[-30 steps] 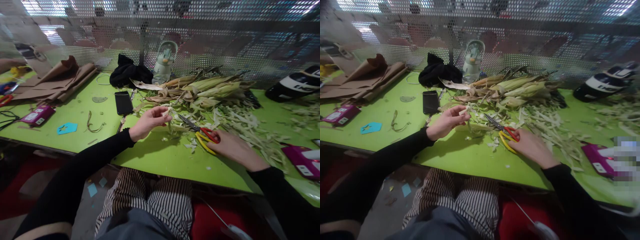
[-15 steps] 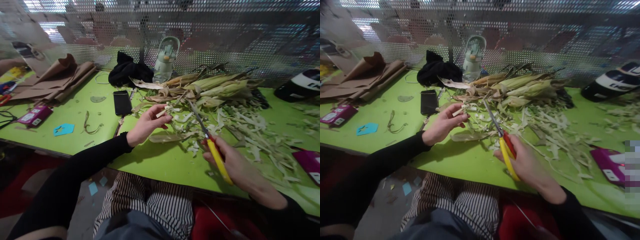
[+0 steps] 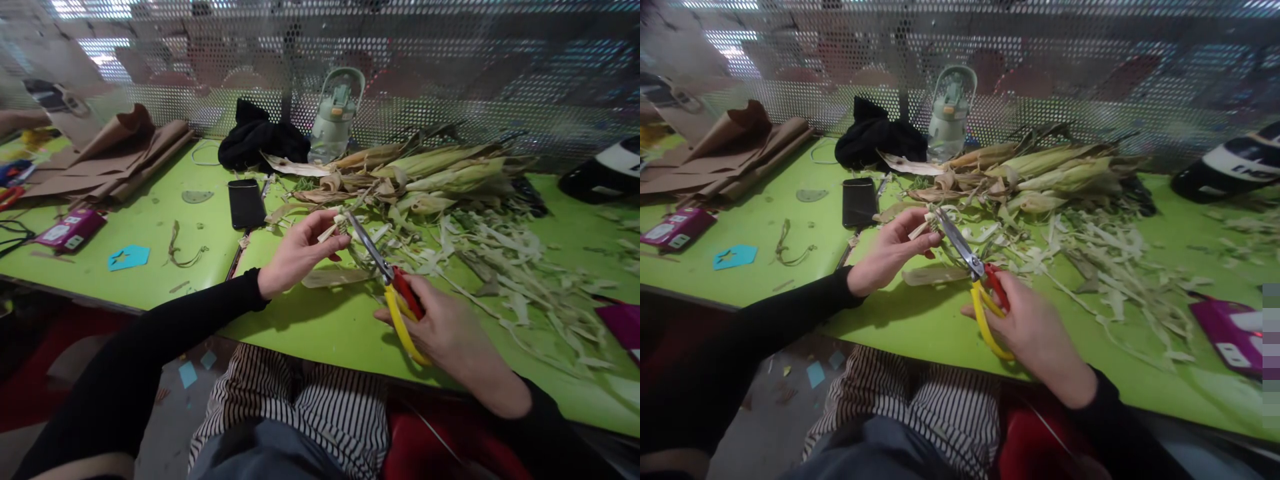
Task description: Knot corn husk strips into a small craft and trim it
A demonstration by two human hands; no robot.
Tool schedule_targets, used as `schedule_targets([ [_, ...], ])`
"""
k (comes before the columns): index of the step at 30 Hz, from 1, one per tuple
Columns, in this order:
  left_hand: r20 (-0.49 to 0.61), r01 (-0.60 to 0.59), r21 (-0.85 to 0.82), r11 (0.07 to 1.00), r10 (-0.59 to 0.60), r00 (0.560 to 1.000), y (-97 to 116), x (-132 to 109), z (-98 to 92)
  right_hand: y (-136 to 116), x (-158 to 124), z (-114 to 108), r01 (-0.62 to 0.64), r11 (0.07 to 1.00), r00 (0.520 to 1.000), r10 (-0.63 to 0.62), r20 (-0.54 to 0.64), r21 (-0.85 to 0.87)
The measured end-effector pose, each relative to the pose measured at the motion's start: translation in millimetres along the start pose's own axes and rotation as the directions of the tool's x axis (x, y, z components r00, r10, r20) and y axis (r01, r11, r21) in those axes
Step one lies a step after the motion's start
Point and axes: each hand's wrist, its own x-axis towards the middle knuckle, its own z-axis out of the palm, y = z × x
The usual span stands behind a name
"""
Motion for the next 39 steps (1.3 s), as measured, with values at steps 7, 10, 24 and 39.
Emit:
schedule_targets([
  [7,0.019,-0.027,0.072,0.997,0.026,0.999,-3,-1,-2.1,-5,1,2,0.033,0.990,0.994,-0.047,-0.098,-0.134],
  [10,0.033,-0.038,0.068,0.997,0.036,0.999,-5,-1,-2.6,-5,1,2,0.036,0.990,0.994,-0.050,-0.097,-0.139],
  [24,0.047,-0.020,0.094,0.995,0.016,0.999,-6,-1,-3.2,-3,-3,-1,-0.045,0.998,0.999,0.045,-0.014,0.043],
  [39,0.007,-0.086,0.320,0.944,0.088,0.996,6,0,-9.5,42,8,-17,-0.181,0.922,0.983,0.153,-0.105,-0.342],
])
